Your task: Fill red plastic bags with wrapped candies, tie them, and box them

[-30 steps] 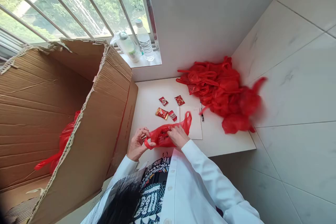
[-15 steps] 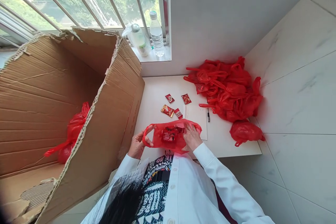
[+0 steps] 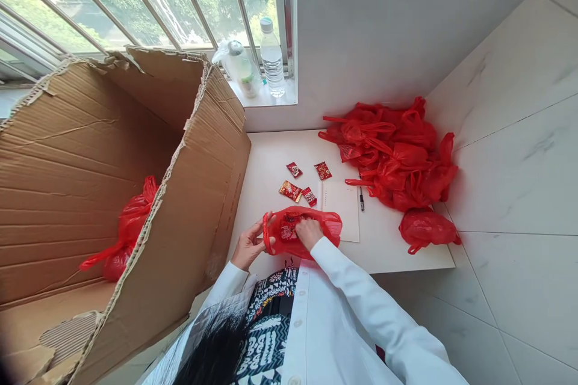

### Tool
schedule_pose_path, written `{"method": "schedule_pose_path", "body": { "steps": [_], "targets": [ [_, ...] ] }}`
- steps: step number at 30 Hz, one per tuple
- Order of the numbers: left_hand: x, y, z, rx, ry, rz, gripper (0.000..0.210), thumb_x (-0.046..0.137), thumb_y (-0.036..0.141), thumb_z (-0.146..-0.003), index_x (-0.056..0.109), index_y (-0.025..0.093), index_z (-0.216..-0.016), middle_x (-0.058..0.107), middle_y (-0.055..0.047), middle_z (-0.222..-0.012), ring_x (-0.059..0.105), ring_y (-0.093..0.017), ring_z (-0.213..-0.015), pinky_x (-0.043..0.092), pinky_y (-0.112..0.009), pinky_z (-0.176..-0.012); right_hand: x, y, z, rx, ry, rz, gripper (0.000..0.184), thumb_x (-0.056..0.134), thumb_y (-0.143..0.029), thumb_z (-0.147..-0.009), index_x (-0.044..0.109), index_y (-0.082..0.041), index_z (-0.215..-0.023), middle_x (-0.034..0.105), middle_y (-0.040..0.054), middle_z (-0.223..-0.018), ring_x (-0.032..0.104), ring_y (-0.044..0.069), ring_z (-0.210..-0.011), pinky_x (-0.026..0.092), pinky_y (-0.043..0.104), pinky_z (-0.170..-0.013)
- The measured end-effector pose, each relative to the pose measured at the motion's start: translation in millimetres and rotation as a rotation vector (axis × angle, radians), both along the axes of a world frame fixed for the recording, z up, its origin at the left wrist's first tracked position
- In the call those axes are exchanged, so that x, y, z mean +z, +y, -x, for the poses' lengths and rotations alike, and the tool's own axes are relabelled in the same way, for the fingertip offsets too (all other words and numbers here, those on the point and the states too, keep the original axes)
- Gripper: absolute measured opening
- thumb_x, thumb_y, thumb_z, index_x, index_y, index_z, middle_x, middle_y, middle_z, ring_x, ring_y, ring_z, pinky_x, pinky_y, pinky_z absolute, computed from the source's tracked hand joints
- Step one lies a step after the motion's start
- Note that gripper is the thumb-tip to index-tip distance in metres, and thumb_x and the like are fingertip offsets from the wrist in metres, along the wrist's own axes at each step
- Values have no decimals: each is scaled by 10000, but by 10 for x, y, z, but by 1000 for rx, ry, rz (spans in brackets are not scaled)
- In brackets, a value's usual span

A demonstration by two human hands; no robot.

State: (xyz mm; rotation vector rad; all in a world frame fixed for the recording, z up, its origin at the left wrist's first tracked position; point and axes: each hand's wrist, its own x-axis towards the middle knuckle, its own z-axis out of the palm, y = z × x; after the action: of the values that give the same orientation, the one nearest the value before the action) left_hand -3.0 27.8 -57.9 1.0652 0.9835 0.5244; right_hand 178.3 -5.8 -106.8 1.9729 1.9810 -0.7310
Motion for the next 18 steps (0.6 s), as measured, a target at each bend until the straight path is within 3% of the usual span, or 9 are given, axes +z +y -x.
{"method": "schedule_pose_path", "body": {
  "steps": [4, 7, 10, 14, 18],
  "targets": [
    [15, 33, -3, 9, -6, -9, 784, 746, 388, -655, 430, 291, -1366, 426, -147, -1423, 614, -83, -497, 539, -255, -501, -268, 140, 204, -19, 5, -62, 364, 523, -324, -907, 504, -159, -1231, 537, 95, -1227, 555, 214, -1068, 484, 427, -882],
    [4, 51, 13, 15, -1, -16, 785, 748, 399, -651, 438, 279, -1362, 421, -147, -1426, 629, -94, -532, 555, -264, -531, -346, 59, 217, 13, 43, -76, 316, 508, -279, -912, 539, -131, -1189, 565, 116, -1195, 545, 229, -1089, 454, 427, -913],
    [-18, 47, 37, 10, -3, -18, 777, 752, 401, -647, 452, 271, -1353, 419, -149, -1427, 627, -92, -534, 551, -256, -530, -311, -144, 164, 70, 102, -80, 267, 454, -195, -920, 580, -129, -1146, 597, 143, -1154, 524, 245, -1122, 414, 399, -952],
    [-36, 19, 84, -11, -6, -21, 757, 755, 370, -652, 462, 282, -1345, 387, -151, -1447, 610, -76, -504, 535, -250, -521, -180, -385, 107, 110, 170, -94, 319, 389, -145, -929, 566, -195, -1189, 589, 113, -1199, 449, 229, -1219, 341, 381, -1026],
    [-36, 7, 128, -22, 9, -41, 736, 758, 355, -655, 480, 286, -1333, 418, -149, -1427, 586, -66, -481, 532, -257, -518, -79, -394, 136, 78, 215, -112, 301, 412, -158, -915, 586, -204, -1157, 611, 122, -1153, 477, 250, -1183, 401, 383, -945]
  ]
}}
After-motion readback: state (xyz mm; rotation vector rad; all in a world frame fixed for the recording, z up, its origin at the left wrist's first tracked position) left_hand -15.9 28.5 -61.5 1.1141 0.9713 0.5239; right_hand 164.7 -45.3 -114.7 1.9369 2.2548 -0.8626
